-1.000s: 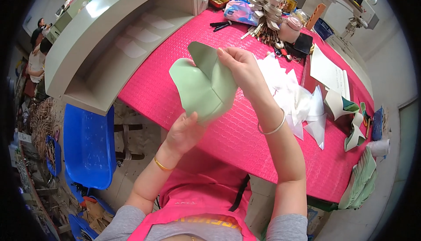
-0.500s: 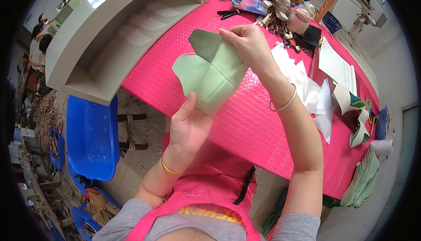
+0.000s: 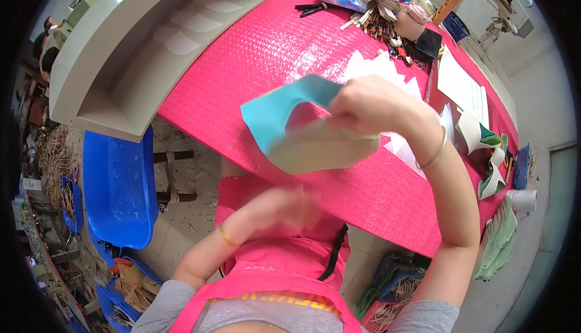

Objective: Assembling and aligning various shoe upper components by hand on a workstation.

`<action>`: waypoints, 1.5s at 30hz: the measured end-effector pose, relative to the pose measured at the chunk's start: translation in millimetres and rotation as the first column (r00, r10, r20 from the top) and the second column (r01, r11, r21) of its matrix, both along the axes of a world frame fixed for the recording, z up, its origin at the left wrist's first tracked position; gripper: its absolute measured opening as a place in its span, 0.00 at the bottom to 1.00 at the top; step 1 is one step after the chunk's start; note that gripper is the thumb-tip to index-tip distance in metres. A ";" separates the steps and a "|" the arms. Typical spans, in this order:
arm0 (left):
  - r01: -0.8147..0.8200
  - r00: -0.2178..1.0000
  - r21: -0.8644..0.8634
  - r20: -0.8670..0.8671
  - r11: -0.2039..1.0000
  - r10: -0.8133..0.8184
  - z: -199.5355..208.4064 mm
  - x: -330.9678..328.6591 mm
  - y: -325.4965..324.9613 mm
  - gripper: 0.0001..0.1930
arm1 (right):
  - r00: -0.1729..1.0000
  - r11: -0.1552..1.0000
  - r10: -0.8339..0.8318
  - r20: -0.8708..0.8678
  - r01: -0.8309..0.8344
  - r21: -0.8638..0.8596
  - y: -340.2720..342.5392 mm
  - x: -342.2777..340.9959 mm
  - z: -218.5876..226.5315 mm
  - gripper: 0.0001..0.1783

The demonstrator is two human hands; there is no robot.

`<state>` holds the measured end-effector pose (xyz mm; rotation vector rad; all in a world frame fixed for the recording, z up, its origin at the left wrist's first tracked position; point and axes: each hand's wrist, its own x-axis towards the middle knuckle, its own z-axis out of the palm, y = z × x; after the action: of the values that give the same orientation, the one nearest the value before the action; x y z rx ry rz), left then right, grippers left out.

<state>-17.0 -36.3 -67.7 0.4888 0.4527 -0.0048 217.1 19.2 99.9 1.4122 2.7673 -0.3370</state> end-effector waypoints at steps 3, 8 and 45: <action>0.047 0.976 0.997 -0.060 0.066 0.207 22.2 -31.1 -24.7 0.17 | 0.995 0.964 0.036 0.093 -0.010 -0.267 -4.3 -17.6 -10.2 0.11; -0.056 0.872 0.905 0.250 -0.422 0.421 65.4 36.6 30.8 0.24 | 0.609 0.800 -0.537 -0.584 0.148 -0.582 7.5 -32.4 -38.6 0.26; 0.323 0.839 0.724 0.078 -0.609 0.539 11.6 32.8 49.6 0.07 | 0.930 0.931 -0.364 0.058 0.365 -0.017 -22.5 -21.9 -119.6 0.05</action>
<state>15.8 13.3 -56.1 2.6635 1.0428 0.8216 195.3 -3.4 -19.7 1.8976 2.4352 -0.3344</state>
